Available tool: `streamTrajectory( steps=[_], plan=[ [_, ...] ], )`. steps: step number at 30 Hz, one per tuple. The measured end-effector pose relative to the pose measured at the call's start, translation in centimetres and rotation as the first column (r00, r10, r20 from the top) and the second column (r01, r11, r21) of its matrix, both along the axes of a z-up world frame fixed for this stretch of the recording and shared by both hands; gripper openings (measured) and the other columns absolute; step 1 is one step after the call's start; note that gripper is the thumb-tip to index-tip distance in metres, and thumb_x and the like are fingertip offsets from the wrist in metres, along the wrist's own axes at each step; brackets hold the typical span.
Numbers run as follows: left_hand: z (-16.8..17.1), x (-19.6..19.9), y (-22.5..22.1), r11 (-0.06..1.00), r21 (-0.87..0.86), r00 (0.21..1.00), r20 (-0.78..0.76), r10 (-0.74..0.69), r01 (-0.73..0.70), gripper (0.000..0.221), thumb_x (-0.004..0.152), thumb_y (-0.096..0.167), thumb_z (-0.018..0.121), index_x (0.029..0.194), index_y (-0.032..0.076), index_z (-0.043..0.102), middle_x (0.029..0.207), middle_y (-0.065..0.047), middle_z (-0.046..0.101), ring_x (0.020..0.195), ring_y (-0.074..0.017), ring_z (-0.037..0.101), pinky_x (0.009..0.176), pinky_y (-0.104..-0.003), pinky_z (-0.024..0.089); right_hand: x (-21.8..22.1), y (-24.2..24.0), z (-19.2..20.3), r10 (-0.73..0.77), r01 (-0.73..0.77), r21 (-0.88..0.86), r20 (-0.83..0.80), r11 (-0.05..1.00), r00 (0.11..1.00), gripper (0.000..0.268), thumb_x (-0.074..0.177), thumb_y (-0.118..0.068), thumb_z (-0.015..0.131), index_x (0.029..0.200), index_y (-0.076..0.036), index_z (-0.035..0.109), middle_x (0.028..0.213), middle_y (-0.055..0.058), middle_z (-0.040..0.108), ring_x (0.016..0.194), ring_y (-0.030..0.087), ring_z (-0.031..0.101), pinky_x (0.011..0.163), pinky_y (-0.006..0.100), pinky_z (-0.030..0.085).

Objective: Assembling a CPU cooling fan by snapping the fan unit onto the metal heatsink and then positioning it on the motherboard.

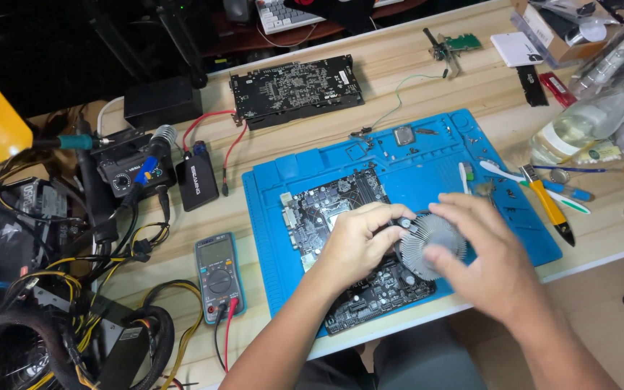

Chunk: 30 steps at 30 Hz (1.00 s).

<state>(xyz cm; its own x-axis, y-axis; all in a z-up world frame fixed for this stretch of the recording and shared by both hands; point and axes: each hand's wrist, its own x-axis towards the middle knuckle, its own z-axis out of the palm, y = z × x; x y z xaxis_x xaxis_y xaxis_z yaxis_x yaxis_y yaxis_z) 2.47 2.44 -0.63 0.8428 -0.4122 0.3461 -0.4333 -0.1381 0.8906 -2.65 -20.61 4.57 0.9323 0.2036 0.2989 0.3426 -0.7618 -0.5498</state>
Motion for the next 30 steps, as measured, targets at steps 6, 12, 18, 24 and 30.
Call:
streamTrajectory(
  steps=[6,12,18,24,30],
  plan=[
    [0.6,-1.1,-0.8,0.999,-0.052,0.992,0.127,-0.009,0.015,0.022,0.111,0.014,0.068,0.132,0.011,0.073,0.125,-0.007,0.079,0.106,-0.0221,0.077,0.1,-0.034,0.06,-2.3,2.1,-0.3,-0.006,0.053,-0.122,0.358,0.991,0.934,0.075,0.075,-0.03,0.095,0.142,-0.005,0.07,0.145,0.023,0.064,0.135,0.044,0.065,0.119,0.055,0.051],
    [1.3,-1.8,-0.8,0.982,-0.173,0.996,0.071,-0.058,0.07,0.019,0.112,0.011,0.068,0.131,0.01,0.074,0.113,-0.01,0.076,0.075,-0.0147,0.074,0.079,-0.025,0.068,-3.0,3.0,2.2,0.024,0.046,-0.157,0.421,0.987,0.907,0.07,0.076,-0.028,0.095,0.136,-0.001,0.069,0.127,0.02,0.06,0.128,0.042,0.064,0.122,0.058,0.053],
    [1.9,-2.2,-0.5,0.954,-0.279,0.993,0.066,-0.095,0.11,0.02,0.111,0.013,0.07,0.13,0.007,0.076,0.117,-0.015,0.076,0.075,-0.0159,0.077,0.079,-0.024,0.07,-3.2,3.2,4.6,0.085,-0.025,-0.143,0.431,0.989,0.898,0.066,0.076,-0.019,0.092,0.135,0.001,0.07,0.124,0.021,0.06,0.121,0.039,0.065,0.124,0.057,0.056],
    [1.6,-1.7,0.5,0.868,-0.418,0.952,-0.02,-0.304,0.268,0.023,0.108,0.007,0.074,0.131,0.005,0.076,0.113,-0.016,0.068,0.087,-0.0225,0.081,0.082,-0.029,0.076,-3.9,3.1,5.7,0.14,-0.028,-0.246,0.449,0.969,0.883,0.063,0.078,-0.028,0.09,0.135,-0.007,0.075,0.127,0.017,0.064,0.131,0.047,0.07,0.12,0.056,0.057],
    [2.1,-2.3,0.4,0.867,-0.445,0.967,-0.008,-0.253,0.223,0.02,0.11,0.008,0.073,0.13,0.007,0.077,0.114,-0.016,0.067,0.085,-0.0223,0.081,0.078,-0.027,0.075,-3.7,3.2,6.4,0.182,-0.073,-0.243,0.462,0.967,0.868,0.061,0.079,-0.03,0.089,0.129,0.001,0.074,0.126,0.021,0.065,0.133,0.052,0.069,0.125,0.062,0.057]
  ],
)
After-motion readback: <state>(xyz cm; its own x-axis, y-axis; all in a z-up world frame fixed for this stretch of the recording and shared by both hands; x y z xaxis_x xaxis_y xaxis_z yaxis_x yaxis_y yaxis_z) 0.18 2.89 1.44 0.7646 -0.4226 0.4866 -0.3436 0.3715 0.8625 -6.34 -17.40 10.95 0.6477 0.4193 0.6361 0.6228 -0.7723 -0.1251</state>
